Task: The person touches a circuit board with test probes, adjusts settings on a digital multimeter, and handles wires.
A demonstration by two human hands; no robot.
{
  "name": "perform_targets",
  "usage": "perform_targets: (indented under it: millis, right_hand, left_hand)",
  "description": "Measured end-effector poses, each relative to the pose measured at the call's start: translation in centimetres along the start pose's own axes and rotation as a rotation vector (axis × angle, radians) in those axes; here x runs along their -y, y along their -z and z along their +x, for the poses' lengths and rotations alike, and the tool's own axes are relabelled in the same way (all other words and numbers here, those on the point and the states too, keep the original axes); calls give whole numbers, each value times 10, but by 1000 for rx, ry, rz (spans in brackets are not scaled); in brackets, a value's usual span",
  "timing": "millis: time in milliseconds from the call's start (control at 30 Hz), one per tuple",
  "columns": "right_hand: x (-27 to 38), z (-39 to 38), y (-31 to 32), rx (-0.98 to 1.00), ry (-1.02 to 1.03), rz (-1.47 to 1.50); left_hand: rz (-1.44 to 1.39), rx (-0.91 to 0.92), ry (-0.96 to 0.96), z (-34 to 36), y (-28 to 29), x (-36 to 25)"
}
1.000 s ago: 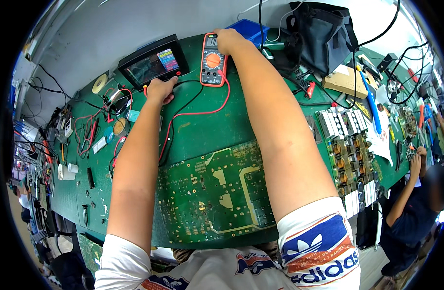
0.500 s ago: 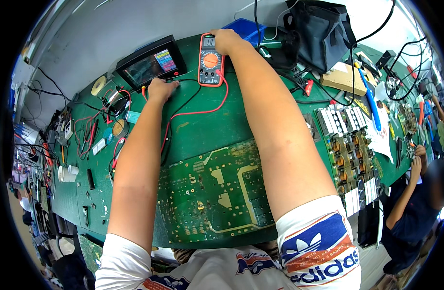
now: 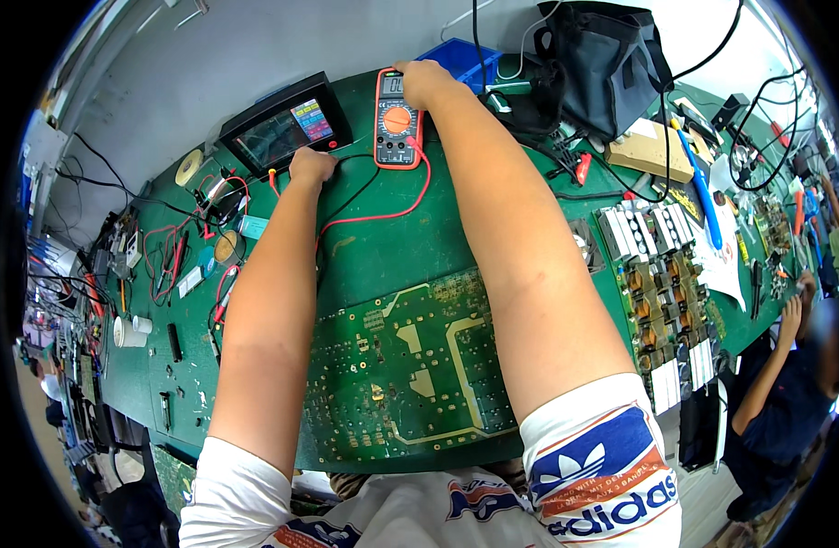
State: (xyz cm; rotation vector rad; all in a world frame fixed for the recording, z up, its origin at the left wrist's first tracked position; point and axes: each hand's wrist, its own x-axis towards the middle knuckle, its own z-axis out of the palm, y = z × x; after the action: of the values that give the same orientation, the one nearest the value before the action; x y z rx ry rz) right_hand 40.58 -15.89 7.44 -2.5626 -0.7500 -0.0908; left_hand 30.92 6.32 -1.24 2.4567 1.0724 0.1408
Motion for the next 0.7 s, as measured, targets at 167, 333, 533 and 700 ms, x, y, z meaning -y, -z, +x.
perform_targets:
  millis: [167, 333, 533, 700]
  right_hand:
    - [-5, 5, -7, -21, -17, -20]
    - [-3, 1, -6, -26, -28, -46]
    - [-2, 2, -8, -66, 6, -72]
    - [-3, 4, -10, -33, -16, -84]
  left_hand:
    - [-123, -73, -349, -23, -9, 15]
    - [-530, 345, -250, -39, 13, 16]
    - [-546, 368, -484, -42, 56, 7]
    - [-1116, 410, -537, -61, 74, -17]
